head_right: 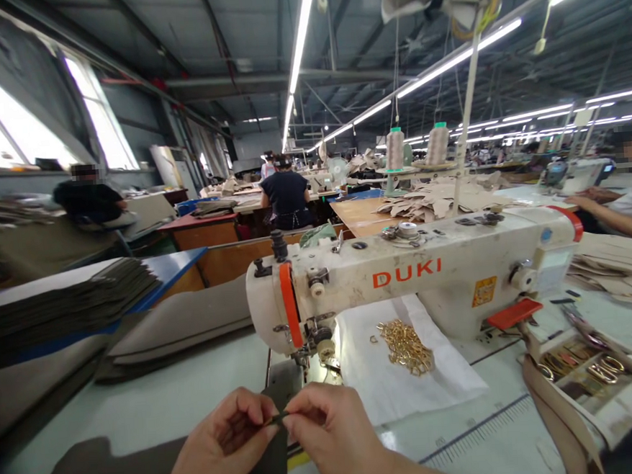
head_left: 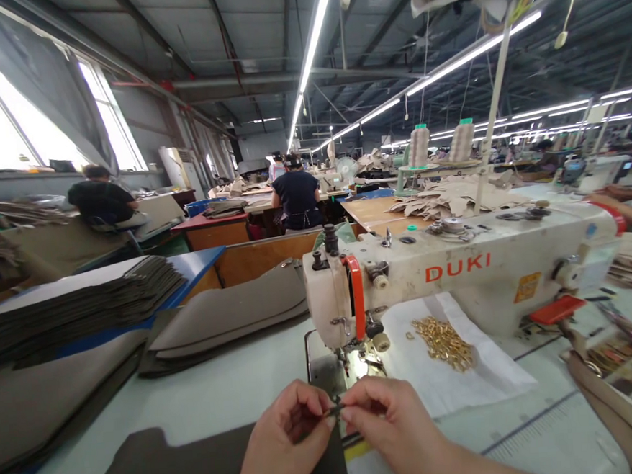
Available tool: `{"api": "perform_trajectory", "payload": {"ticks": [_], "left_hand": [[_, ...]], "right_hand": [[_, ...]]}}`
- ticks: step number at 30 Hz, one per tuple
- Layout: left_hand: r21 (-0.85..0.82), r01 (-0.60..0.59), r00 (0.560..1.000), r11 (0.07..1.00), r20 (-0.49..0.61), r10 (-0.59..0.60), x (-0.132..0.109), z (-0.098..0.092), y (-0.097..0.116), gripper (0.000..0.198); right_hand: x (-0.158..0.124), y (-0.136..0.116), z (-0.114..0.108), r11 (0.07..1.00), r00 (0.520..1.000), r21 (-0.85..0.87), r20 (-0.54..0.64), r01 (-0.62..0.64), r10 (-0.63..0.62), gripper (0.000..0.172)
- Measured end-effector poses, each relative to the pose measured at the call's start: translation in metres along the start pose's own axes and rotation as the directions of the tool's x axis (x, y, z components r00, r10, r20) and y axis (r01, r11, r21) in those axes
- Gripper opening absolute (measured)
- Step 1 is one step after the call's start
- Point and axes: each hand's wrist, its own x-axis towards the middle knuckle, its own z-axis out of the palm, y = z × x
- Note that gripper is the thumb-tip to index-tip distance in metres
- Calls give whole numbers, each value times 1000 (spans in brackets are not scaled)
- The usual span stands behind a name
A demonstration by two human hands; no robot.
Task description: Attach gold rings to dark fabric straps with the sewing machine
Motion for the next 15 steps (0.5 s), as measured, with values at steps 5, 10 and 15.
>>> {"api": "perform_trajectory", "payload": {"ticks": [5, 10, 15], "left_hand": [[170, 40, 997, 985, 62, -51, 3, -2, 11, 12], [671, -240, 971, 701, 167, 172, -4, -28, 17, 17], [832, -456, 865, 316, 329, 379, -23, -36, -10, 35]], "right_hand": [[-4, -4, -4, 982, 999, -183, 0, 33, -34, 9], [-5, -5, -6, 992, 996, -96, 48, -76, 81, 13], [2, -9, -2, 961, 960, -65, 58, -269, 273, 14]]}}
